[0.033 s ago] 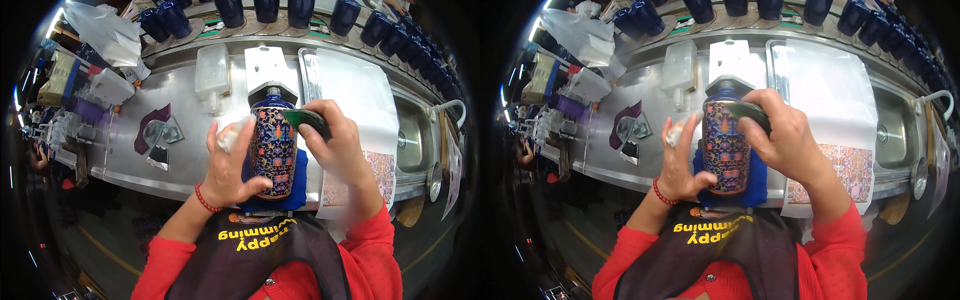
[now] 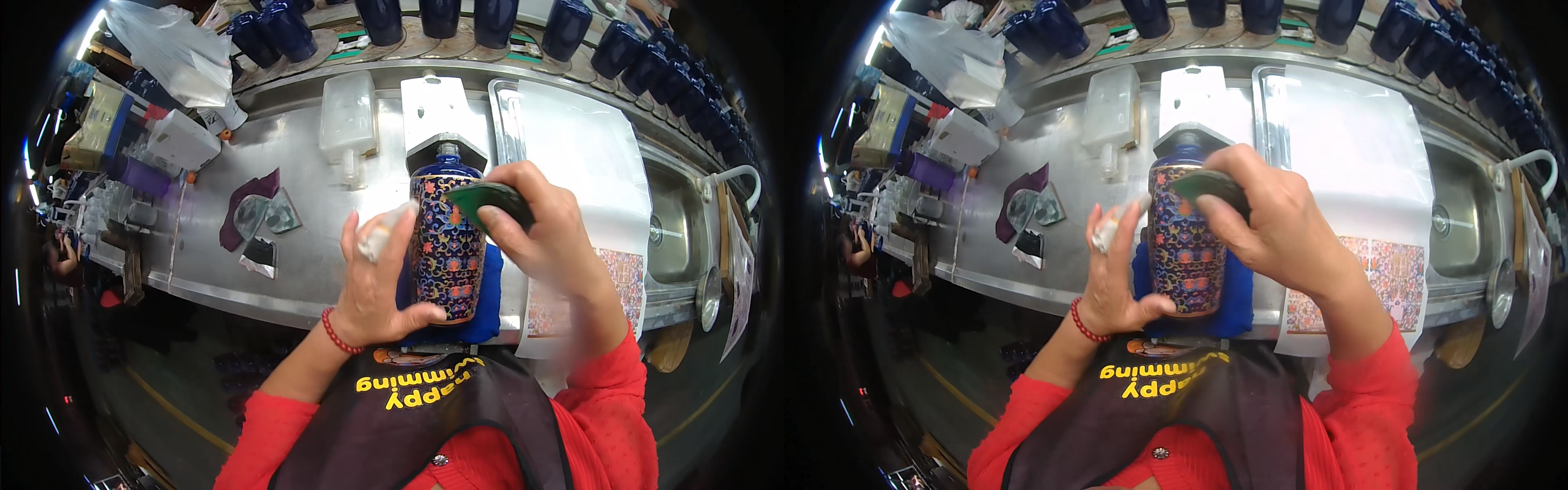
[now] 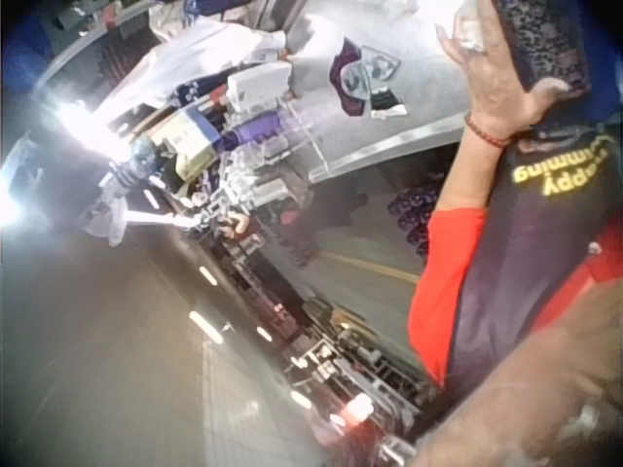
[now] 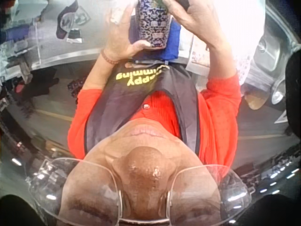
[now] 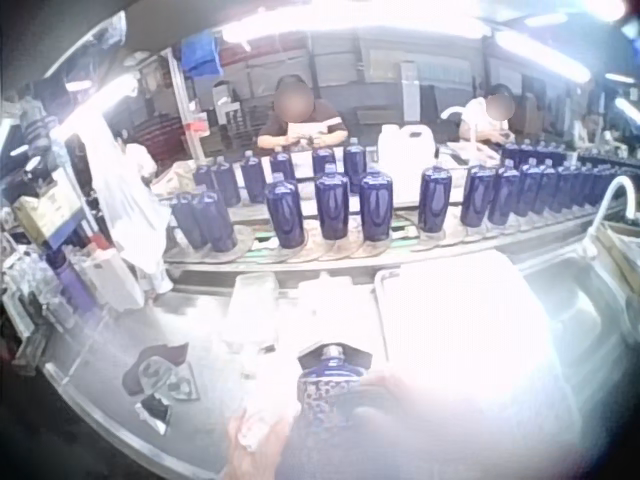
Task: The person applies a decorative sticker to a dark blue cylindrical container, smooths it with a green tool, and then applies a second sticker to the same container. The person uses a green plastic squeegee to press the stickers onto the container's surface.
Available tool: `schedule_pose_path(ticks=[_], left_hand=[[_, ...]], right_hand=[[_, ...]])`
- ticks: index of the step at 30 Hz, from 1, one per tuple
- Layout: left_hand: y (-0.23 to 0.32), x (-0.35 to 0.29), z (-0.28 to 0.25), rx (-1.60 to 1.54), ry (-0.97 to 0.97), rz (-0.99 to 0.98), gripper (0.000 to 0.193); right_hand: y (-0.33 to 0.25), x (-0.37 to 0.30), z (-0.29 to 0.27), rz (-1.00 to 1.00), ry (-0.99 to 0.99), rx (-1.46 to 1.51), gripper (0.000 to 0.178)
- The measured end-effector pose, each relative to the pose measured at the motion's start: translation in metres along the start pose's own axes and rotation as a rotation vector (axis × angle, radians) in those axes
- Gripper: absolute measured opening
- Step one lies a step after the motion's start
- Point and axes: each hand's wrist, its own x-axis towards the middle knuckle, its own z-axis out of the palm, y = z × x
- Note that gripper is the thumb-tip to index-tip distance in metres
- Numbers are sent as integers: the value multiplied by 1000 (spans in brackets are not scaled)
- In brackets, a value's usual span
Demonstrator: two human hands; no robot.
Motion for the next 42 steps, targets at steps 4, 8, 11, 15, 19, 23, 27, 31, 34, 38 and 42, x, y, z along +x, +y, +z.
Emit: schedule_pose_path(ticks=[4, 8, 11, 15, 19, 23, 27, 31, 34, 38, 42], left_hand=[[9, -37, 16, -24, -24, -89, 109], [3, -45, 21, 111, 49, -87, 106], [3, -40, 14, 226, 62, -34, 98], [7, -34, 6, 256, 116, 66, 86], [11, -36, 8, 214, 121, 52, 86], [6, -36, 13, 155, 83, -74, 91], [4, -36, 11, 206, 114, -53, 85], [5, -34, 9, 292, 146, 74, 77], [3, -37, 14, 215, 179, 41, 75], [2, -42, 22, 109, 130, -107, 79], [2, -43, 15, 238, 136, -54, 77]], right_hand=[[-12, 36, 3, -408, 103, -618, 21], [-42, 24, 9, -467, -480, -252, 28], [-22, 34, 10, -81, -357, -1, 27], [-31, 34, 7, -450, -185, -512, 32], [-25, 36, 9, 45, -243, 8, 26], [-27, 36, 10, -433, -147, -563, 27], [-19, 36, 9, 75, -290, -30, 26], [-24, 33, 10, -532, -68, -676, 27], [-32, 22, 9, -328, -390, -253, 23], [-12, 28, 7, -192, 40, -461, 22], [-19, 15, 8, -318, -454, -292, 26]])
